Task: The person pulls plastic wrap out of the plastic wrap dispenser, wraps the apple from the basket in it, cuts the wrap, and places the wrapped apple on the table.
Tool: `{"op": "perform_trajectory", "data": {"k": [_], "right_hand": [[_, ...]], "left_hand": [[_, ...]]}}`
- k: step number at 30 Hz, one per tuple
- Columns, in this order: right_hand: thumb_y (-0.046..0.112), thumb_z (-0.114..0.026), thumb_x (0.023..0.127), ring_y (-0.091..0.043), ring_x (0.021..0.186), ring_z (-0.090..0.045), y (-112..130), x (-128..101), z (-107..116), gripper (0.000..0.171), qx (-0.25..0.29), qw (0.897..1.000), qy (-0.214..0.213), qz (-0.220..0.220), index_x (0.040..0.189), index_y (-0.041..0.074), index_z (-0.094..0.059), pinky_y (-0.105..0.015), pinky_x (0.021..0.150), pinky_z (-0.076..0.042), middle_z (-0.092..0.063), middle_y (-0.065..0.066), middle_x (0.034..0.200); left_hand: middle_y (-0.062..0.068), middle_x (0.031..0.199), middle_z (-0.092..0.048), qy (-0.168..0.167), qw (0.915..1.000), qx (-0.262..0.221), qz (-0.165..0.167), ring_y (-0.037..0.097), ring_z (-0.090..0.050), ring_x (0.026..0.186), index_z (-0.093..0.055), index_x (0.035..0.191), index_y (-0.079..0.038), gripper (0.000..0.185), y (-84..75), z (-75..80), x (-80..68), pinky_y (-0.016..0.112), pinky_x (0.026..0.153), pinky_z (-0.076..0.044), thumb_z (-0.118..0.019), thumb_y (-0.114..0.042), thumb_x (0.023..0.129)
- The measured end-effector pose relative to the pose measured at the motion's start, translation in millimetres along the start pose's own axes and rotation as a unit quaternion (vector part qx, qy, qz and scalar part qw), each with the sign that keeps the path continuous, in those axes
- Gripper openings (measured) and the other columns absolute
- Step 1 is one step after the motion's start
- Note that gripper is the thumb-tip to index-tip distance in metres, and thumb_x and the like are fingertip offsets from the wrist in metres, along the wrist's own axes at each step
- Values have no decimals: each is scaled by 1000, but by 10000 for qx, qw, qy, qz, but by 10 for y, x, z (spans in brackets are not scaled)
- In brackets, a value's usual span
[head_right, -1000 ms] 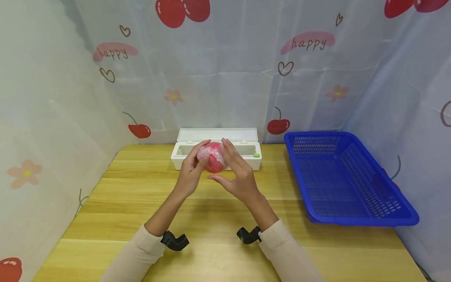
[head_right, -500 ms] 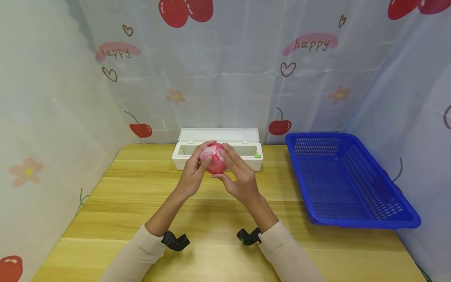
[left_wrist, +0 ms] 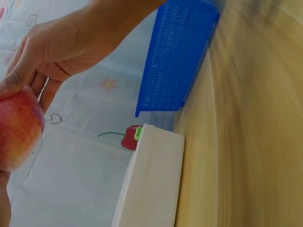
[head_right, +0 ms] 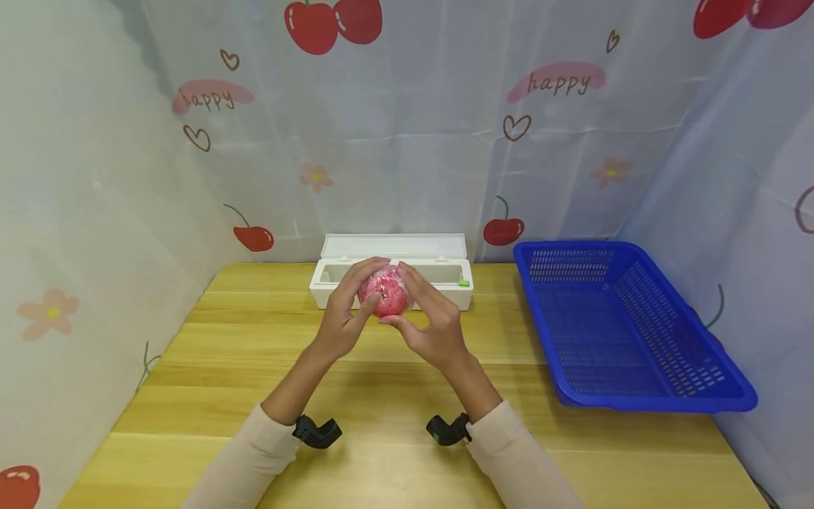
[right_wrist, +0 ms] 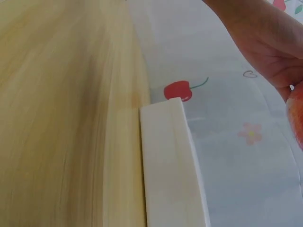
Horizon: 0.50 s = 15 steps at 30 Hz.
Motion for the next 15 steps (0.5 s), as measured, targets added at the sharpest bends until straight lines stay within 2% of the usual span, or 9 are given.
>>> {"op": "perform_trajectory", "data": {"k": [7, 10, 15], "right_hand": [[38, -76, 90, -41, 121, -62, 7, -6, -13, 66, -20, 10000, 7, -35, 133, -9, -61, -33, 102, -50, -62, -23, 135], [39, -76, 89, -40, 121, -63, 6, 3, -15, 66, -13, 10000, 5, -75, 133, -9, -61, -34, 102, -50, -63, -22, 135], [40, -78, 88, -37, 114, -67, -5, 30, 13, 69, 134, 9992, -155, -343, 136, -7, -60, -29, 96, -54, -64, -19, 134]], "left_hand": [[13, 147, -50, 111, 9995, 282, -113, 27, -50, 136, -49, 145, -4, 47, -18, 4, -4, 37, 107, -49, -44, -35, 110], [13, 151, -46, 224, 9989, 373, -156, 27, -46, 140, -46, 147, -3, 54, -5, 26, 0, 38, 110, -46, -44, -41, 109], [13, 157, -39, 355, 9987, 265, -238, 29, -38, 145, -36, 153, -6, 72, 42, 51, -18, 44, 114, -41, -51, -55, 102]]}}
Point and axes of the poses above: each hand's wrist, its own x-axis towards the middle knuckle, its own z-axis out of the back of the hand, y = z × x, the point moved 7 cm from there along x, towards the middle knuckle
